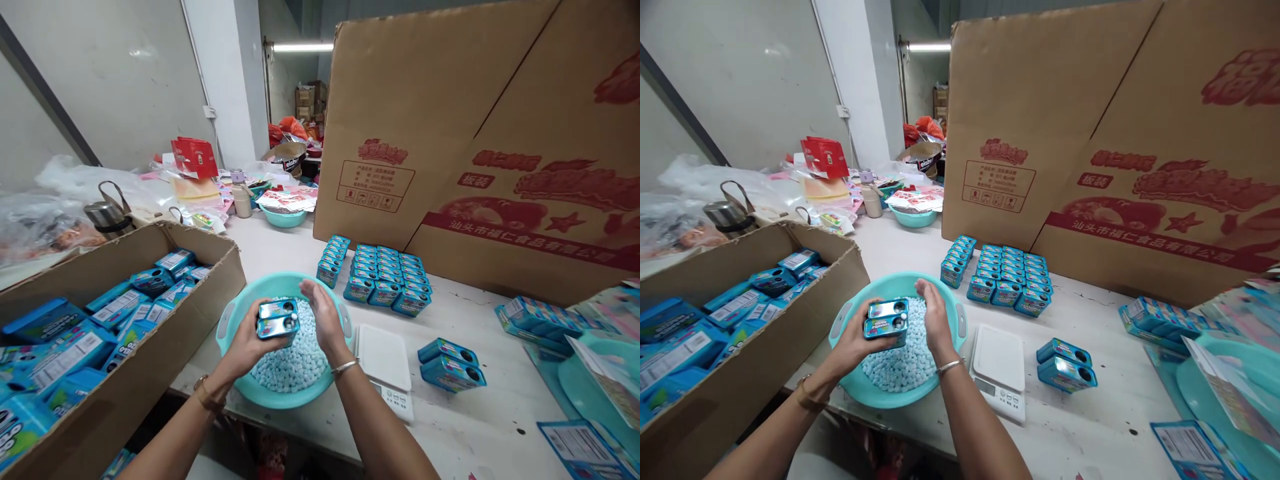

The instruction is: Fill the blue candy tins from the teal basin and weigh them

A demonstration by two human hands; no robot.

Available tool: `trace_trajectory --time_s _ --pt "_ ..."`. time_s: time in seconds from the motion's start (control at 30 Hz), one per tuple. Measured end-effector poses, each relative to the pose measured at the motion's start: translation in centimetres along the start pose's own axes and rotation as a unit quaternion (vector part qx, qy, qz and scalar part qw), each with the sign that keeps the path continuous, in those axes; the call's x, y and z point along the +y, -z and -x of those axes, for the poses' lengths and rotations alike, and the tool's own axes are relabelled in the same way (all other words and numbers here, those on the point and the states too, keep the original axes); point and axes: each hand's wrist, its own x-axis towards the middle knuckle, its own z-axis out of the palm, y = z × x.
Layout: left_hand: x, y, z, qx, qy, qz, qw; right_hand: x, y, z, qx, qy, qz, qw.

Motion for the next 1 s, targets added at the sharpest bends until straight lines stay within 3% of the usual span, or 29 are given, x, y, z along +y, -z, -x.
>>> trace_trajectory --time_s 0.07,0.17,0.33,0.43,0.6,0.67,0.77,0.87,0.93,1.0 --pt "-0.3 -0.3 0.3 0.004 0.017 0.029 0.999 -0.1 -0.5 0.2 -0.008 0.004 0.013 1.0" --pt "-0.7 -0.1 1.2 -0.006 0.053 0.077 0.996 0.0 -0.2 0.5 -0.051 -0.044 0.004 0.998" --pt "-1.3 2.1 4.1 -0.023 0.005 0.107 0.994 0.2 5.0 0.6 -0.009 -0.06 0.075 0.995" --pt "-1.8 3.1 5.6 -0.01 -0.019 0.131 0.991 0.7 7.7 0.8 -0.035 -0.067 0.148 0.986" --pt "-2.1 3.7 6.5 -0.006 -0.024 0.193 0.981 1.5 8.1 1.2 -0.104 -0.056 0.253 0.96" --pt "-2.0 4.0 6.6 -0.013 -0.015 0.184 0.983 1.7 7.6 1.1 -0.161 -0.013 0.374 0.913" --pt "-1.6 4.4 6.5 -0.025 0.01 0.166 0.986 2.2 6.5 1.0 -0.244 0.05 0.573 0.781" --pt "-0.9 4.4 6.6 -0.033 0.033 0.169 0.985 3.3 5.0 1.1 -0.329 0.058 0.675 0.658" --pt "-0.4 4.2 6.5 -0.027 0.049 0.175 0.983 4.1 4.0 1.4 -0.372 0.055 0.703 0.604" --pt "0.0 3.9 6.5 -0.009 0.073 0.202 0.977 4.9 3.3 1.6 -0.381 0.054 0.722 0.575"
